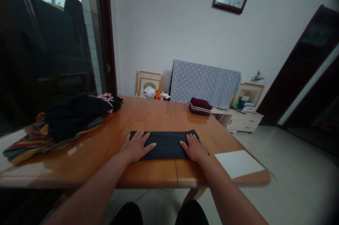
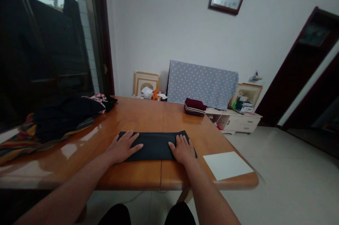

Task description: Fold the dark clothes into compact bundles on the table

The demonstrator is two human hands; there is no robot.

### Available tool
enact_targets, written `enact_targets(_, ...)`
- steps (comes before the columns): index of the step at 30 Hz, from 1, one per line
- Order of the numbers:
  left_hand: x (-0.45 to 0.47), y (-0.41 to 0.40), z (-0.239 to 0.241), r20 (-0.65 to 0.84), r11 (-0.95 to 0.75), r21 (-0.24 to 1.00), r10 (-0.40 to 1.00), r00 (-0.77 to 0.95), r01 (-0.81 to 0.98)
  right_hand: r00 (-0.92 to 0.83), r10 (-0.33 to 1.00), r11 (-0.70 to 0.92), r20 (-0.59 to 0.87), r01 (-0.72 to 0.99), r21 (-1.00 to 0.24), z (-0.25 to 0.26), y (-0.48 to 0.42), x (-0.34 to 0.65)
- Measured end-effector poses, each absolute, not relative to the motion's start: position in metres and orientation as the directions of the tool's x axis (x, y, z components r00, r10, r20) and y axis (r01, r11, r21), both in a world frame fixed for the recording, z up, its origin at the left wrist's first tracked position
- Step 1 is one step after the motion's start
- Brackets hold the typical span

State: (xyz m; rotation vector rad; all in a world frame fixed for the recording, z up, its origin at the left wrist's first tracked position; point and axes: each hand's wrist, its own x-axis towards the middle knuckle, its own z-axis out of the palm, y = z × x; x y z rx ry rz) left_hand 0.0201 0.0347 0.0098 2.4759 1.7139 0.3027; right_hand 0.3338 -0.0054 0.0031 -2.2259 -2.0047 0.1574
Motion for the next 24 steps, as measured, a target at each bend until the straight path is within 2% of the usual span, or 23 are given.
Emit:
enact_targets(9, -0.004, 0.040, 0.003, 0.095, -0.232, 0.217, 0.972, 0.216, 0.948, 0.124, 0.992, -0.117, 0.032, 0.978, -0.171, 0.000, -0.010, 0.334)
enact_targets(15, -0.006, 0.041, 0.003, 0.111, -0.232, 0.199, 0.971, 0.214, 0.952, 0.139, 0.986, -0.114, 0.088, 0.963, -0.243, 0.001, -0.004, 0.346)
enact_targets(20, 0.009, 0.038, 0.013, 0.235, -0.291, 0.129, 0.938, 0.255, 0.948, 0.370, 0.922, -0.319, 0.116, 0.893, -0.317, 0.012, 0.000, 0.378)
enact_targets(24, 0.049, 0.032, 0.022, 0.342, -0.467, 0.159, 0.853, 0.395, 0.870, 0.475, 0.879, -0.445, 0.038, 0.847, -0.291, 0.018, 0.004, 0.395)
